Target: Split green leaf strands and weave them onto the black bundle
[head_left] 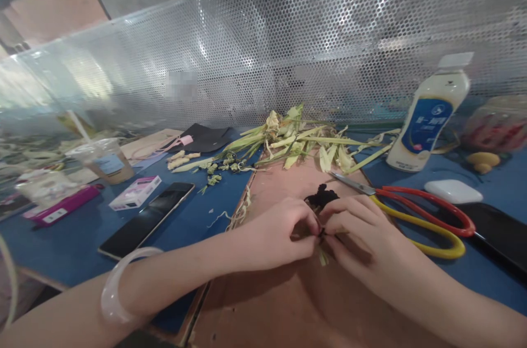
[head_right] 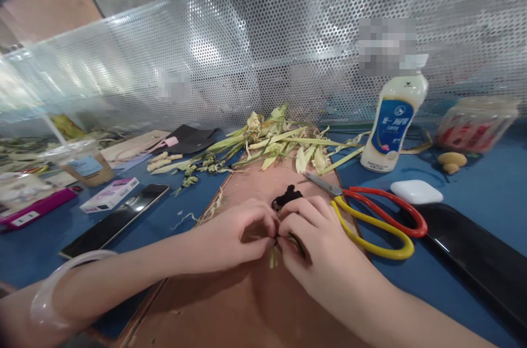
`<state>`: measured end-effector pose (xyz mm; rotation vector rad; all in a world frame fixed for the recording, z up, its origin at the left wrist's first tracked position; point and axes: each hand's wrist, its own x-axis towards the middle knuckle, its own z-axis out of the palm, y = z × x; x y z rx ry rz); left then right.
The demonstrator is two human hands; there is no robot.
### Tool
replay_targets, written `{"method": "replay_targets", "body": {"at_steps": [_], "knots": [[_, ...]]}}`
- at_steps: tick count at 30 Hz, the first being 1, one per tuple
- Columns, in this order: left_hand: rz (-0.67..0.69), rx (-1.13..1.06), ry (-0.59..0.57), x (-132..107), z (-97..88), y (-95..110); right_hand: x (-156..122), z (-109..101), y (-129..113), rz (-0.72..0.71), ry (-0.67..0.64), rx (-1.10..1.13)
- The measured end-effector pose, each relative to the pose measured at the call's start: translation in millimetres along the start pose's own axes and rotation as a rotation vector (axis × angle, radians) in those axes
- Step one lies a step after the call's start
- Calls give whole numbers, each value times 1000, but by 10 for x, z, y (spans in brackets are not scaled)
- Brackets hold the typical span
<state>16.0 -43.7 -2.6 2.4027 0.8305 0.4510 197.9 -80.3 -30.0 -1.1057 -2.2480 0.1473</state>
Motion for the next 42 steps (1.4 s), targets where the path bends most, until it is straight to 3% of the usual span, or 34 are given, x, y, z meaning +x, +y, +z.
{"method": "replay_targets", "body": {"at_steps": [8, 18, 23, 27, 31, 38, 42], "knots": [[29, 35, 4, 16, 0, 12, 5, 39, 10, 108, -81, -1], [35, 51, 11, 19, 14, -38, 18, 49, 41, 125, -58, -4], [-7, 18, 48, 14, 24, -30, 12, 63, 51, 238, -76, 38], [-54, -8, 51, 10, 17, -30, -2, 77, 73, 252, -124, 131], [-89, -22, 38, 14, 7, -25, 1, 78, 71, 280, -119, 83], [-81, 39, 43, 15, 9, -27, -14, 84, 7, 115, -25, -37], [-95, 39, 49, 14, 19, -33, -28, 109, 2, 124, 2, -60]]}}
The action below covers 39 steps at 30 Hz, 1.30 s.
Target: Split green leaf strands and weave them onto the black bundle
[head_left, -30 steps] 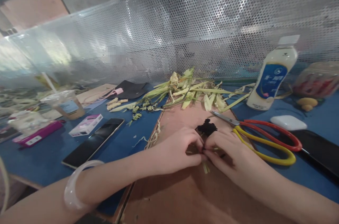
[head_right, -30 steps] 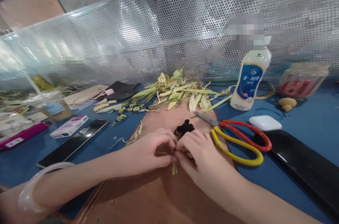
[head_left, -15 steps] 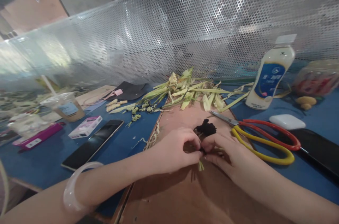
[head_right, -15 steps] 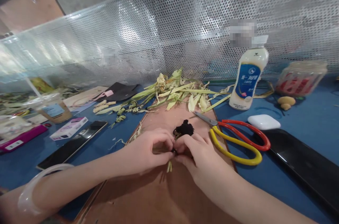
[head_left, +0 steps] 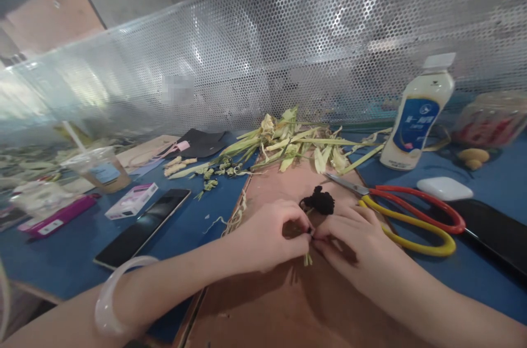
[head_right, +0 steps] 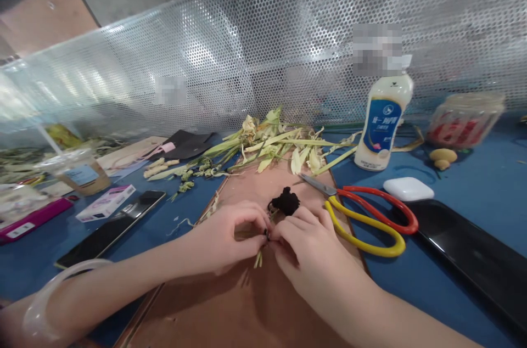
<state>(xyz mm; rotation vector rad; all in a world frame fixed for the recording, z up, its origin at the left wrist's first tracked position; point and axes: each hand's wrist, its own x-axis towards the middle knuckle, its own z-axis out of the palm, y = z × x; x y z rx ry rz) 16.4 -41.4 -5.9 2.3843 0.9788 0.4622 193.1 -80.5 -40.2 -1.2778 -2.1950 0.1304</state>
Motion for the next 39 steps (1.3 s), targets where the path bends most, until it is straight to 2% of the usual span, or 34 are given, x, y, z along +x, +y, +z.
{"method": "replay_targets", "body": {"at_steps": [5, 12, 20, 27, 30, 39], "knots": [[-33, -33, 5, 3, 7, -3, -9, 11, -5, 29, 51, -10], [-104, -123, -5, 4, 10, -31, -27, -55, -82, -38, 52, 14], [-82, -153, 9, 24, 30, -78, -24, -16, -89, -32, 74, 20], [-102, -191, 8, 4, 33, -70, -24, 0, -72, -90, 172, 34], [-93, -196, -2, 2, 35, -67, -28, 3, -58, -101, 160, 2], [-92, -210, -25, -7, 38, -81, 18, 31, -79, -15, 85, -7]]}}
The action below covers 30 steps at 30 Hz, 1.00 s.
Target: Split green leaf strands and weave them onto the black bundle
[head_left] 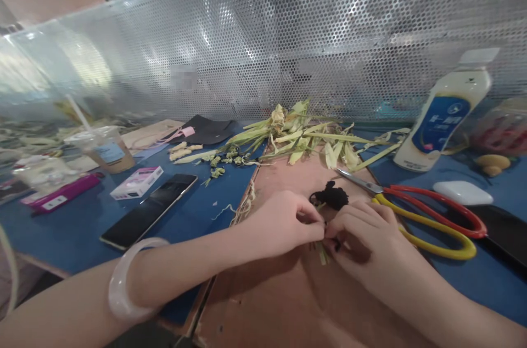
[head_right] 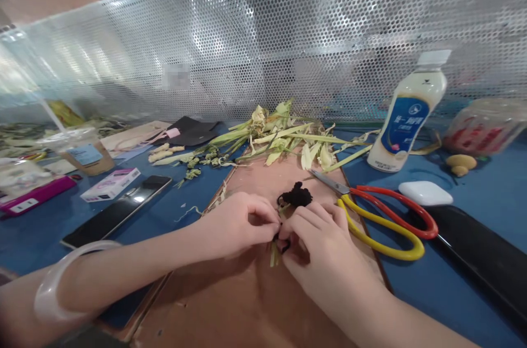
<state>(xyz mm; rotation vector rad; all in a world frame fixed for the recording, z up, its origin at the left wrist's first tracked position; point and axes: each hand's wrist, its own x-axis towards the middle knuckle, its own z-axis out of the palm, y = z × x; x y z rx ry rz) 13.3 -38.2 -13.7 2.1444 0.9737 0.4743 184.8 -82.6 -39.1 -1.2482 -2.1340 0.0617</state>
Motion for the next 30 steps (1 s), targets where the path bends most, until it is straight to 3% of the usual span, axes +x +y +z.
{"method": "replay_targets", "body": {"at_steps": [8, 21, 30], "knots": [[-45, -12, -8, -3, -6, 10, 53, -28, -36, 164, -37, -64], [-24, 12, 82, 8, -8, 68, 50, -45, -59, 254, -55, -78], [-100, -58, 5, 1, -6, 13, 55, -54, -24, 282, -89, -9]]}}
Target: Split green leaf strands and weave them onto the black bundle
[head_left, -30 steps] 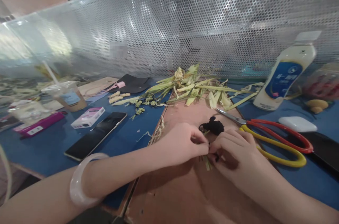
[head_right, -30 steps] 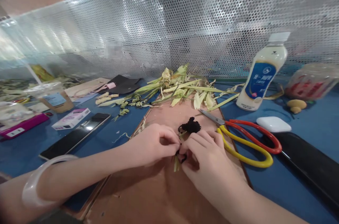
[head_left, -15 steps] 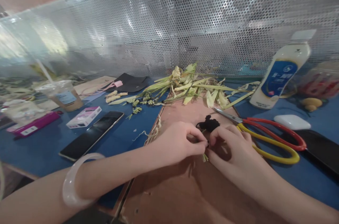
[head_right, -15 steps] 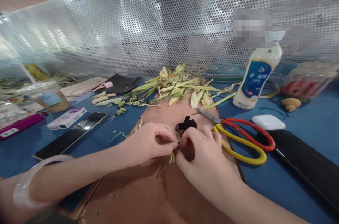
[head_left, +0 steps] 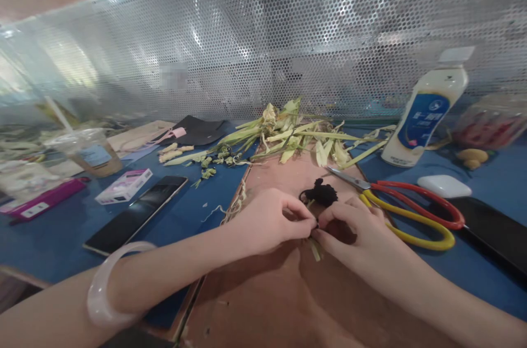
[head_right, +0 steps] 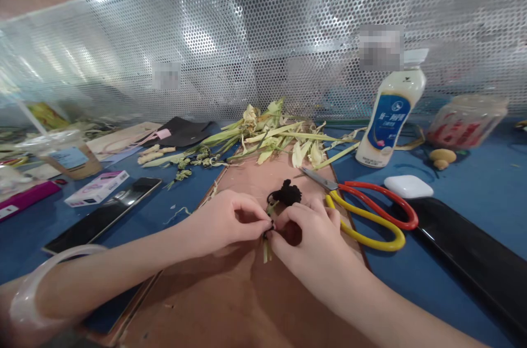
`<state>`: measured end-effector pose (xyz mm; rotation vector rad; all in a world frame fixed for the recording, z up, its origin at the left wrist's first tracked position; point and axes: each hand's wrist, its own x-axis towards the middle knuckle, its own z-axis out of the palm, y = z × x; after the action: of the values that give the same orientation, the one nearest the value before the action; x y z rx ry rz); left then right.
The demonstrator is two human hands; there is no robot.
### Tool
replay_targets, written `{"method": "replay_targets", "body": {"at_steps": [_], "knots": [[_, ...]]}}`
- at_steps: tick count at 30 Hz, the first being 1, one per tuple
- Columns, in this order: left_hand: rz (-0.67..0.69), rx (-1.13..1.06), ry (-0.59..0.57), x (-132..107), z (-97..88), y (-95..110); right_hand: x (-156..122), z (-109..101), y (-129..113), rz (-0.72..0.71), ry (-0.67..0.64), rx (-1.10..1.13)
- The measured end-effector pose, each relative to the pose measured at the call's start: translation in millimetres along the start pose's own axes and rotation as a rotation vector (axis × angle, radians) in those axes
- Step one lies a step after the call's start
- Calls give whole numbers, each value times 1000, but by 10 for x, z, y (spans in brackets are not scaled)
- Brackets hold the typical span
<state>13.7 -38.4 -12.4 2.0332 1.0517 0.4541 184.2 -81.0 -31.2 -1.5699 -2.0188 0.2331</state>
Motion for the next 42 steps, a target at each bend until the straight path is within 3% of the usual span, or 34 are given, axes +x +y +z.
{"method": "replay_targets", "body": {"at_steps": [12, 17, 28, 37, 39, 42], "knots": [[-23, 13, 4, 3, -14, 14, -18, -48, 45, -57, -116, 26], [-16, 10, -3, -7, -24, 17, -22, -37, 48, -23, -112, 59], [-49, 4, 0, -11, -28, 36, -3, -9, 96, -141, -59, -9], [-51, 23, -15, -19, -47, 58, 32, -182, 102, 189, -387, 602], [-49, 23, -17, -23, -50, 66, 37, -164, 82, 272, -416, 652], [-57, 6, -16, -27, -48, 74, 28, -136, 79, 275, -376, 658]]}}
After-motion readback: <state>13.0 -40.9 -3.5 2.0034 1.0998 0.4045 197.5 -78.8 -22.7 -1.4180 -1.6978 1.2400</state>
